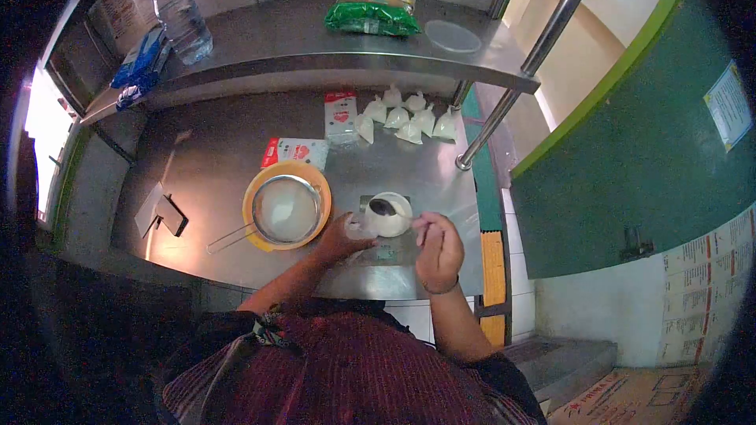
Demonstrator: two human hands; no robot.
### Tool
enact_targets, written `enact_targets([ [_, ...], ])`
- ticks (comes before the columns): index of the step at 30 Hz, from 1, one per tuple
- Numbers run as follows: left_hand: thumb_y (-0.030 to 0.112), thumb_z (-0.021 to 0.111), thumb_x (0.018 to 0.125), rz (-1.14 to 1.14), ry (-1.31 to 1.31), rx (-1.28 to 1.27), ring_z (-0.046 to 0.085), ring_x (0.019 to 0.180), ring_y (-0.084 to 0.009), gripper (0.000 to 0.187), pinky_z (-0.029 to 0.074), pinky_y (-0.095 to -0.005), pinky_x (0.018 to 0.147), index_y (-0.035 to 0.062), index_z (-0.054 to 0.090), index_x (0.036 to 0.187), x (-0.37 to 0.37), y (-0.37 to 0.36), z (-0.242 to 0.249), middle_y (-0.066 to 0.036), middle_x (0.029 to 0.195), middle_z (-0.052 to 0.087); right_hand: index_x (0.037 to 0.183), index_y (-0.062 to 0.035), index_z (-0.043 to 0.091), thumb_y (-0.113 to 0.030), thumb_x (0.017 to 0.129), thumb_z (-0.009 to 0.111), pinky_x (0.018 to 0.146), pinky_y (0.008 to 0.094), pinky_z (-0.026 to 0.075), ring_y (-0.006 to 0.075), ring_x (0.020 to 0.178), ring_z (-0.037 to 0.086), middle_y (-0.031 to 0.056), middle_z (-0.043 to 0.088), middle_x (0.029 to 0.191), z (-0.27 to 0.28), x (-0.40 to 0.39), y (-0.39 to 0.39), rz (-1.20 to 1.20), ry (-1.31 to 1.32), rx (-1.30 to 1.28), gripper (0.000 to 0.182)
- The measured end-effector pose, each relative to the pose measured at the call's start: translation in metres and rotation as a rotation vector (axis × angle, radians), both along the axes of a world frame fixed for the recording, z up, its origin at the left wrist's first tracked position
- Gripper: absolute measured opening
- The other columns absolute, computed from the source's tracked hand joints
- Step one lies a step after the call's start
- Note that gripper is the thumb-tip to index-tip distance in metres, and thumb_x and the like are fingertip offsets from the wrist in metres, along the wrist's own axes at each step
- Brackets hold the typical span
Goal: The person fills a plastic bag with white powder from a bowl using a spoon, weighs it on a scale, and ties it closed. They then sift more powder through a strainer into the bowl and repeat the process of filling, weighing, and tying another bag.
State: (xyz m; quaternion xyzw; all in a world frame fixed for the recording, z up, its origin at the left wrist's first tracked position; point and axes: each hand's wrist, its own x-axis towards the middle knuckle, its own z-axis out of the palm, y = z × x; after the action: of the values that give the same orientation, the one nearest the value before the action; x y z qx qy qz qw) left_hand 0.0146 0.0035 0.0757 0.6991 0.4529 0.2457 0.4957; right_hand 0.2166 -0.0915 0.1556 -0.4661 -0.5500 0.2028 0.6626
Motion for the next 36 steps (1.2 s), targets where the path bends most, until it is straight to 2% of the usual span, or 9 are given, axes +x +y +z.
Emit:
enact_targets([
  [3, 0.04, 0.087, 0.072, -0.034, -0.032, -0.023, 0.066, 0.103, -0.0236, 0.068, 0.051, -0.0381, 0.093, 0.0012, 0.061, 0.121, -0.006, 0.004, -0.029, -0.013, 0.113, 0.069, 0.111, 0.0029, 0.06, -0.018, 0.106, 0.042, 0.061, 0.0259, 0.043, 0.0098, 0.068, 0.05, 0.0087, 0.064, 0.09, -0.021, 0.007, 0.01, -0.076, 0.193, -0.032, 0.028],
  [6, 0.04, 0.086, 0.073, -0.043, -0.027, -0.14, 0.066, 0.102, -0.0234, 0.067, 0.052, -0.0374, 0.091, 0.0012, 0.061, 0.121, -0.009, 0.0, -0.018, -0.013, 0.112, 0.069, 0.111, -0.0004, 0.061, -0.017, 0.106, 0.042, 0.065, 0.0279, 0.046, 0.0123, 0.07, 0.054, 0.0099, 0.064, 0.091, -0.06, 0.02, 0.021, -0.066, 0.032, -0.218, 0.026],
  [8, 0.039, 0.086, 0.074, -0.114, -0.062, -0.22, 0.066, 0.102, -0.0229, 0.065, 0.052, -0.0366, 0.091, 0.0013, 0.061, 0.121, -0.01, -0.002, -0.016, -0.013, 0.11, 0.069, 0.114, 0.0012, 0.061, -0.024, 0.107, 0.04, 0.069, 0.0284, 0.048, 0.0133, 0.074, 0.056, 0.0107, 0.065, 0.096, -0.076, 0.024, 0.028, -0.055, -0.283, -0.224, 0.033],
  [12, 0.037, 0.085, 0.076, -0.142, -0.044, -0.13, 0.066, 0.102, -0.0219, 0.062, 0.052, -0.036, 0.092, 0.0016, 0.061, 0.121, -0.005, -0.003, -0.031, -0.012, 0.111, 0.069, 0.115, -0.0009, 0.062, -0.021, 0.107, 0.042, 0.078, 0.0319, 0.051, 0.0171, 0.086, 0.063, 0.0118, 0.067, 0.101, -0.099, 0.022, 0.032, -0.031, -0.351, -0.195, 0.03],
  [21, 0.032, 0.087, 0.074, -0.138, -0.15, -0.257, 0.063, 0.11, -0.0198, 0.069, 0.049, -0.0339, 0.099, 0.0028, 0.058, 0.129, 0.002, 0.001, -0.031, -0.012, 0.119, 0.067, 0.116, 0.0019, 0.057, -0.021, 0.108, 0.039, 0.085, 0.0317, 0.05, 0.017, 0.09, 0.064, 0.0114, 0.067, 0.104, -0.107, 0.01, 0.022, -0.002, 0.011, -0.309, 0.031],
  [23, 0.032, 0.087, 0.075, -0.146, -0.179, -0.295, 0.063, 0.11, -0.0202, 0.069, 0.049, -0.0342, 0.098, 0.0042, 0.057, 0.131, 0.003, -0.001, -0.011, -0.011, 0.119, 0.067, 0.115, 0.002, 0.057, -0.021, 0.108, 0.039, 0.084, 0.0319, 0.051, 0.0171, 0.091, 0.064, 0.0115, 0.067, 0.103, -0.104, 0.015, 0.022, 0.016, -0.018, -0.299, 0.031],
  [25, 0.032, 0.086, 0.076, -0.157, -0.213, -0.291, 0.063, 0.11, -0.0205, 0.067, 0.049, -0.0343, 0.098, 0.0045, 0.058, 0.13, 0.005, 0.004, -0.034, -0.011, 0.118, 0.068, 0.114, 0.0021, 0.058, -0.022, 0.108, 0.038, 0.083, 0.0321, 0.051, 0.0172, 0.091, 0.064, 0.0116, 0.067, 0.102, -0.1, 0.019, 0.023, 0.031, -0.046, -0.293, 0.031],
  [33, 0.037, 0.085, 0.077, -0.165, -0.08, -0.2, 0.065, 0.105, -0.0183, 0.065, 0.05, -0.0345, 0.095, 0.0016, 0.061, 0.126, 0.011, 0.004, -0.011, -0.011, 0.114, 0.07, 0.114, -0.0022, 0.059, -0.019, 0.105, 0.043, 0.079, 0.0378, 0.052, 0.0271, 0.083, 0.065, 0.0157, 0.066, 0.098, -0.079, 0.024, 0.038, -0.015, -0.571, -0.265, 0.025],
  [36, 0.043, 0.084, 0.076, -0.171, -0.019, -0.203, 0.066, 0.105, -0.0228, 0.068, 0.051, -0.0369, 0.094, 0.0044, 0.062, 0.127, 0.013, 0.002, -0.015, -0.013, 0.116, 0.069, 0.115, -0.0023, 0.058, -0.019, 0.106, 0.042, 0.071, 0.0361, 0.052, 0.0226, 0.075, 0.063, 0.0116, 0.066, 0.092, -0.08, 0.023, 0.036, -0.103, -0.542, -0.29, 0.025],
])
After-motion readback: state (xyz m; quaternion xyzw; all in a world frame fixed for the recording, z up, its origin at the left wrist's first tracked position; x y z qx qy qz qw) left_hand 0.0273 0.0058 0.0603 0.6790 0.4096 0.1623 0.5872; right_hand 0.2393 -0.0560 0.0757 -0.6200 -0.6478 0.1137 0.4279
